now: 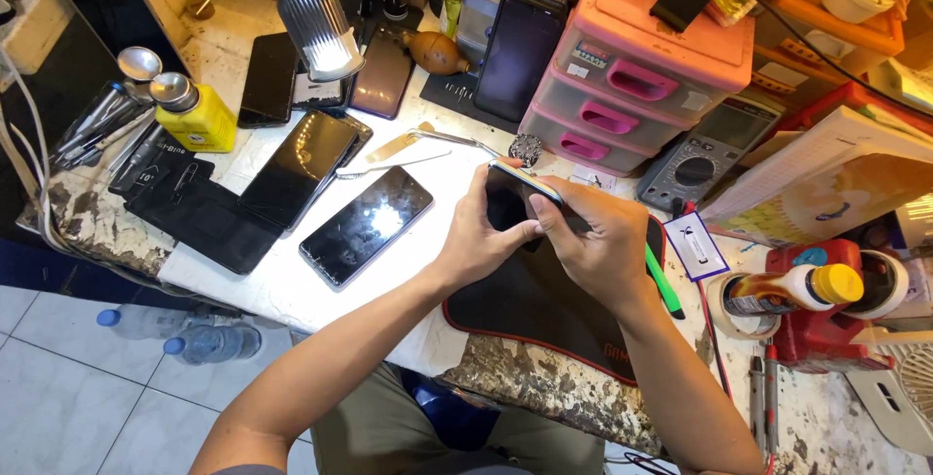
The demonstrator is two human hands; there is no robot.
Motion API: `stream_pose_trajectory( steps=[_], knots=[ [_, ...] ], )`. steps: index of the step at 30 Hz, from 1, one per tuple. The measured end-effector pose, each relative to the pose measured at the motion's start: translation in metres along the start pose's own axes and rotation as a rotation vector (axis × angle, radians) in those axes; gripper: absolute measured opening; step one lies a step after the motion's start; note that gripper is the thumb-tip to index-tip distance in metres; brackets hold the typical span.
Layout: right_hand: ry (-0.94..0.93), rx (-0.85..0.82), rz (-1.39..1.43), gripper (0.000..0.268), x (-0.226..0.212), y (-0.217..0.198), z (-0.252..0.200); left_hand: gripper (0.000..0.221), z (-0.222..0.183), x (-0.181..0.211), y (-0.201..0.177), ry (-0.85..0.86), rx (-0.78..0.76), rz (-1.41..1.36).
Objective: Disassembling and inspecting internal components of mobile phones at a repair station.
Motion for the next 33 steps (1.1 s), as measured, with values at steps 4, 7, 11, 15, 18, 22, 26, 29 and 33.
stream_pose_trajectory(
  steps=[4,7,11,15,18,22,26,29,33],
  knots=[
    [0.046,-0.007,0.068,0.009,0.001,-0.002,0.002,0.073,0.0,-0.007,0.0,-0.011,-0.018,0.017],
    [0.143,-0.045,0.13,0.011,0.012,-0.007,0.003,0.026,0.004,-0.019,-0.004,-0.103,-0.058,-0.222],
    [0.229,-0.094,0.332,0.01,0.023,0.002,0.011,0.024,0.01,0.009,-0.007,-0.162,0.002,-0.438],
    [0.465,-0.115,0.667,0.012,0.028,0.013,0.01,0.021,0.011,0.005,-0.01,-0.217,0.091,-0.563],
    [0.514,-0.149,0.718,0.012,0.035,0.017,0.009,0.02,0.009,0.01,-0.012,-0.183,0.107,-0.533],
    [0.524,-0.161,0.753,0.012,0.037,0.019,0.01,0.02,0.005,0.014,-0.014,-0.13,0.103,-0.447],
    [0.495,-0.157,0.736,0.011,0.041,0.017,0.011,0.019,0.005,0.007,-0.014,-0.101,0.077,-0.395],
    [0.398,-0.113,0.679,0.011,0.04,0.011,0.015,0.028,0.005,-0.022,-0.013,-0.108,0.037,-0.441],
    [0.439,-0.054,0.729,0.013,0.063,0.007,0.01,0.05,0.001,-0.002,-0.006,-0.196,-0.24,-0.935]
  ],
)
Point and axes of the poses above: each hand's wrist, its own z-axis towards the middle knuckle, its own y-axis out of the palm, x = y × z, the point moved 1 cm from there along z, towards the middle knuckle, and after that the axes turned 13 degrees about -x, right-handed, at the moved point
